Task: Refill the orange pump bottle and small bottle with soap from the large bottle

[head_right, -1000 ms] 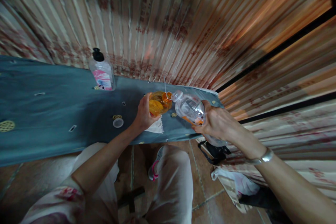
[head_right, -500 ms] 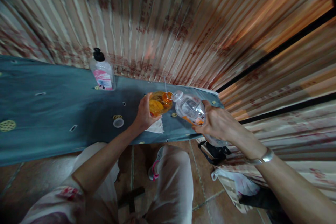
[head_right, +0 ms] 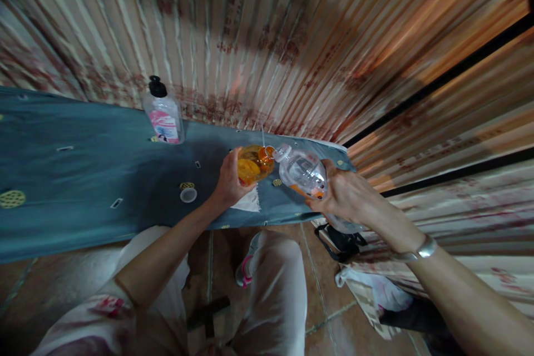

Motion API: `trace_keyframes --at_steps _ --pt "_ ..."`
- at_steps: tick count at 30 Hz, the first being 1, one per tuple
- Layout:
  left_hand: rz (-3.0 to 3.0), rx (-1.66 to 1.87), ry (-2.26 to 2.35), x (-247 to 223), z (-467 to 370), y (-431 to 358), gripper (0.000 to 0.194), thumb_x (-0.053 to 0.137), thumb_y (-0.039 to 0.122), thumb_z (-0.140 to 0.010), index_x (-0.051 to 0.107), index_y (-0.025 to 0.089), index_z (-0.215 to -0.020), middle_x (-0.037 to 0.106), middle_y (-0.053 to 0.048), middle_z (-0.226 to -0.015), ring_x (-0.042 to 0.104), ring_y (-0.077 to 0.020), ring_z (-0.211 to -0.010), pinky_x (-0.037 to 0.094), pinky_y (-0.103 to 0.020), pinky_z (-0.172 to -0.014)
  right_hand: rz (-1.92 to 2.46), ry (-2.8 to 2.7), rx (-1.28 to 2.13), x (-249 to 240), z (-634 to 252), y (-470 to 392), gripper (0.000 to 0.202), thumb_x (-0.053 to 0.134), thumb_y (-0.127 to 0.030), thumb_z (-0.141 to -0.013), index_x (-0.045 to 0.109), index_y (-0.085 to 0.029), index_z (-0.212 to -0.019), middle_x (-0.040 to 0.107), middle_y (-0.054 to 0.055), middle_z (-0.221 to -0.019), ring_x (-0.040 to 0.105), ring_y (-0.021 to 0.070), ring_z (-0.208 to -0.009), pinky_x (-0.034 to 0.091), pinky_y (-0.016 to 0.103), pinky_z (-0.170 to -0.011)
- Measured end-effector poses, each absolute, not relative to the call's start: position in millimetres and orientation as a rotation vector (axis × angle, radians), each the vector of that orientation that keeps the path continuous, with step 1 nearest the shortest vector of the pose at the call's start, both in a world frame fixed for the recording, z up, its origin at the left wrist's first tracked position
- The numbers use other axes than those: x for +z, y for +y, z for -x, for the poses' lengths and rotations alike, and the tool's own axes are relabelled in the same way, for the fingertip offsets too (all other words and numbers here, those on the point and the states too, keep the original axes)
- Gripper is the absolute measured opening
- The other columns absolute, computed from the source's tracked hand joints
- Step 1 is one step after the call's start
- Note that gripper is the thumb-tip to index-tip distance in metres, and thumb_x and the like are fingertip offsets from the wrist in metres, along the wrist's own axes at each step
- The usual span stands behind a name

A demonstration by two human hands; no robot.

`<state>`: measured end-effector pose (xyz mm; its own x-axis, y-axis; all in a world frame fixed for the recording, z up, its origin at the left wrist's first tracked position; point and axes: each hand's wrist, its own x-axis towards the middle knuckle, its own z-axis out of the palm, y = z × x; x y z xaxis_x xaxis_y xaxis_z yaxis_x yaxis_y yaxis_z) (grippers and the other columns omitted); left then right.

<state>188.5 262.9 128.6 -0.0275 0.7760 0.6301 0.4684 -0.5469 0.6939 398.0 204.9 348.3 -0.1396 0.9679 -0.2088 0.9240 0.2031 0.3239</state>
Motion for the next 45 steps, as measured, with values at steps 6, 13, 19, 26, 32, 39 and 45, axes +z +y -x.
trace_keyframes --at_steps 6,13,19,26,32,39,45 --pt "-1.963 1.589 1.320 128.6 -188.5 263.0 0.110 0.084 0.017 -0.057 0.022 0.019 -0.148 0.050 -0.018 -0.138 0.051 -0.0364 -0.127 0.038 -0.053 -0.109 -1.751 2.145 0.178 347.9 -398.7 205.9 0.068 0.054 -0.057 -0.076 0.047 -0.007 -0.121 0.070 0.011 -0.069 0.070 0.0303 -0.065 0.037 0.028 -0.052" --pt "-1.973 1.583 1.329 130.7 -188.0 261.8 0.110 0.084 0.017 -0.059 0.020 0.020 -0.148 0.050 -0.017 -0.139 0.051 -0.0353 -0.127 0.039 -0.052 -0.110 -1.752 2.138 0.203 347.8 -396.8 204.2 0.064 0.056 -0.057 -0.075 0.048 -0.009 -0.117 0.070 0.010 -0.069 0.071 0.0304 -0.065 0.038 0.028 -0.051" --pt "-1.987 1.564 1.331 132.2 -187.5 261.3 0.111 0.085 0.018 -0.058 0.019 0.019 -0.147 0.049 -0.019 -0.139 0.051 -0.0366 -0.127 0.038 -0.053 -0.109 -1.756 2.174 0.243 344.9 -399.2 205.0 0.062 0.058 -0.057 -0.074 0.050 -0.010 -0.115 0.068 0.008 -0.066 0.069 0.0290 -0.061 0.036 0.028 -0.050" --pt "-1.990 1.588 1.344 130.4 -188.2 262.4 0.111 0.084 0.018 -0.058 0.018 0.021 -0.148 0.049 -0.017 -0.138 0.052 -0.0360 -0.126 0.040 -0.053 -0.109 -1.744 2.152 0.179 350.3 -394.8 204.0 0.053 0.055 -0.055 -0.078 0.052 -0.012 -0.109 0.067 0.008 -0.066 0.068 0.0271 -0.059 0.036 0.028 -0.050" --pt "-1.969 1.573 1.313 129.8 -187.8 262.4 0.109 0.082 0.018 -0.059 0.020 0.019 -0.148 0.049 -0.019 -0.140 0.049 -0.0362 -0.129 0.038 -0.053 -0.110 -1.750 2.197 0.172 349.3 -397.6 204.6 0.050 0.058 -0.054 -0.076 0.053 -0.013 -0.105 0.066 0.006 -0.064 0.065 0.0233 -0.054 0.034 0.026 -0.049" --pt "-1.976 1.587 1.308 129.6 -187.1 262.1 0.107 0.082 0.018 -0.060 0.021 0.018 -0.148 0.049 -0.019 -0.140 0.050 -0.0359 -0.128 0.039 -0.052 -0.110 -1.724 2.217 0.183 347.2 -399.9 204.4 0.049 0.056 -0.051 -0.077 0.052 -0.013 -0.107 0.066 0.005 -0.063 0.063 0.0223 -0.052 0.033 0.027 -0.048" --pt "-1.988 1.571 1.313 130.1 -186.8 262.1 0.109 0.083 0.019 -0.060 0.019 0.019 -0.148 0.048 -0.019 -0.140 0.050 -0.0368 -0.129 0.038 -0.053 -0.110 -1.743 2.203 0.173 346.6 -400.8 204.9 0.051 0.056 -0.055 -0.076 0.052 -0.014 -0.107 0.067 0.006 -0.065 0.068 0.0269 -0.061 0.037 0.027 -0.051"
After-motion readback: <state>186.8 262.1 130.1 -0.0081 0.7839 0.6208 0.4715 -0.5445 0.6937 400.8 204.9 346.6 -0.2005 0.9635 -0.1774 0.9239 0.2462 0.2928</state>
